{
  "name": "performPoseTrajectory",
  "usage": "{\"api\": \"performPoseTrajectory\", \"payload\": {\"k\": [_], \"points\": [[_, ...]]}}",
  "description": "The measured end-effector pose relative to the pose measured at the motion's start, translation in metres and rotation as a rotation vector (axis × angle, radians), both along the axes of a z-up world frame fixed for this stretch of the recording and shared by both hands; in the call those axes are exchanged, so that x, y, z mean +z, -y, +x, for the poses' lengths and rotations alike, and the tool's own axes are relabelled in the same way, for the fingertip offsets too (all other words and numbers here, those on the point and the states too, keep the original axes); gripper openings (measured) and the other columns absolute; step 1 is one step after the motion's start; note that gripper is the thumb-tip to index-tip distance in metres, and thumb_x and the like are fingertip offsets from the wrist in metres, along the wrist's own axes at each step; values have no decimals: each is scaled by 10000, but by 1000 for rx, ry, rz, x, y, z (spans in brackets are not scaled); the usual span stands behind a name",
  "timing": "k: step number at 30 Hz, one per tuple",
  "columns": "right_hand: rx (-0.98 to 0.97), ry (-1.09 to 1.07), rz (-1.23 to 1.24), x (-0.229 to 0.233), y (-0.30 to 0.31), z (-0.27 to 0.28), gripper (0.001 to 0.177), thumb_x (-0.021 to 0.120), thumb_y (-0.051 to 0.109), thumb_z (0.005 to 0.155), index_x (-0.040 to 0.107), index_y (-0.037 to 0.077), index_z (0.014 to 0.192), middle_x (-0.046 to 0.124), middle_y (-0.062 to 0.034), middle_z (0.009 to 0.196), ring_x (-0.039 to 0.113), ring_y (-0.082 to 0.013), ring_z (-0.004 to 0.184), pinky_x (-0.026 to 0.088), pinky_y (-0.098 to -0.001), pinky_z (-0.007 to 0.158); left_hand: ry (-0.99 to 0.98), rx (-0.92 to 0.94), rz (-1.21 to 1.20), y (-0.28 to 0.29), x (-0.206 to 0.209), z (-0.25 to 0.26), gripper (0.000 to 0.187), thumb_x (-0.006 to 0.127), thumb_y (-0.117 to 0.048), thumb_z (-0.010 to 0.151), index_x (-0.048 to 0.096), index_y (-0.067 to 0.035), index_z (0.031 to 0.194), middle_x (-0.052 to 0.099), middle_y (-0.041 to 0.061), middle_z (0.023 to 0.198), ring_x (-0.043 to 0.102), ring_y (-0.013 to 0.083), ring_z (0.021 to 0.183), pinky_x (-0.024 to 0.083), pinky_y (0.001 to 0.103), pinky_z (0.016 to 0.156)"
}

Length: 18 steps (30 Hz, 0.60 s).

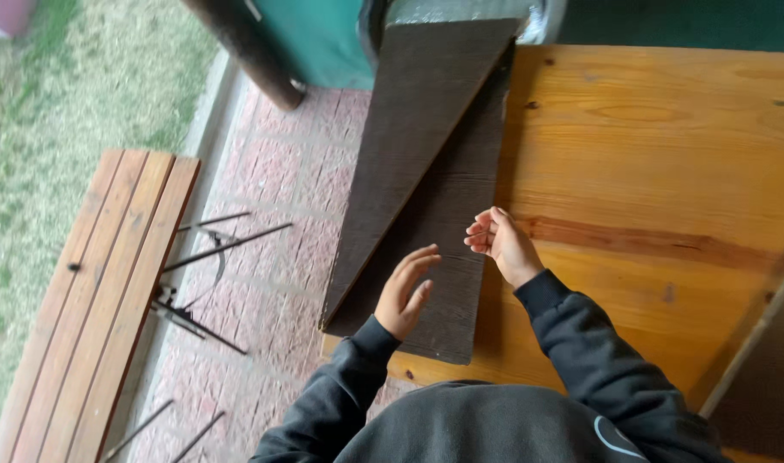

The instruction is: The person wipes the surface of several dark triangular wooden pieces with a pink cloth on a wooden workbench. They handle the pieces one at a time, wiping each surface, then repositioning or stacking them on the bench.

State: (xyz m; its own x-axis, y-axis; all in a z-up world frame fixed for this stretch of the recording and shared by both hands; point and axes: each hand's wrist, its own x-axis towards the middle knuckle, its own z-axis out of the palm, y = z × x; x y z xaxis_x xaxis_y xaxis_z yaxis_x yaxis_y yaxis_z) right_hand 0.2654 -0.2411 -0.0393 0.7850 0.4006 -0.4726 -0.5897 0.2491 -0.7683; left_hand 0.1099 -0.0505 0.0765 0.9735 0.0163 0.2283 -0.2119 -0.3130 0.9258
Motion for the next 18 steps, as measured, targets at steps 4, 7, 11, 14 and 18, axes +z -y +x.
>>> {"api": "performPoseTrajectory", "payload": {"k": [4, 7, 11, 14, 18], "points": [[-145, -27, 109, 2, 62, -5, 392, 420, 490, 1076, 606, 147, 1041, 712, -105, 917, 727, -224, 777, 588, -296, 693, -5, -184, -24, 50, 8, 19, 423, 488, -290, 1051, 600, -37, 1370, 565, 211, 1405, 558, 434, 1298, 498, 521, 1014], [-276, -44, 183, 17, 114, -20, 415, 402, 497, 1077, 595, 131, 1049, 701, -116, 928, 714, -241, 775, 578, -310, 695, -11, -301, -23, 95, 7, 34, 422, 485, -291, 1049, 602, -30, 1359, 581, 212, 1383, 568, 424, 1293, 495, 516, 1021], [-420, -26, 210, 19, 188, -41, 459, 398, 540, 1068, 587, 122, 1062, 683, -97, 920, 706, -234, 762, 569, -305, 686, -50, -461, -94, 166, -9, 45, 430, 461, -309, 1055, 612, -23, 1339, 610, 215, 1336, 602, 404, 1245, 505, 498, 998], [-535, -34, 209, 21, 250, -58, 464, 409, 534, 1068, 597, 111, 1037, 678, -109, 914, 694, -247, 759, 557, -327, 686, -50, -567, -137, 223, -18, 48, 384, 463, -234, 1070, 605, 14, 1327, 611, 261, 1304, 609, 456, 1188, 502, 516, 993], [-622, -28, 174, 10, 322, -81, 465, 400, 533, 1074, 600, 115, 1043, 682, -108, 930, 697, -242, 778, 558, -321, 698, -58, -654, -204, 287, -33, 48, 364, 481, -226, 1072, 615, 8, 1317, 621, 247, 1301, 625, 413, 1179, 502, 487, 989]]}}
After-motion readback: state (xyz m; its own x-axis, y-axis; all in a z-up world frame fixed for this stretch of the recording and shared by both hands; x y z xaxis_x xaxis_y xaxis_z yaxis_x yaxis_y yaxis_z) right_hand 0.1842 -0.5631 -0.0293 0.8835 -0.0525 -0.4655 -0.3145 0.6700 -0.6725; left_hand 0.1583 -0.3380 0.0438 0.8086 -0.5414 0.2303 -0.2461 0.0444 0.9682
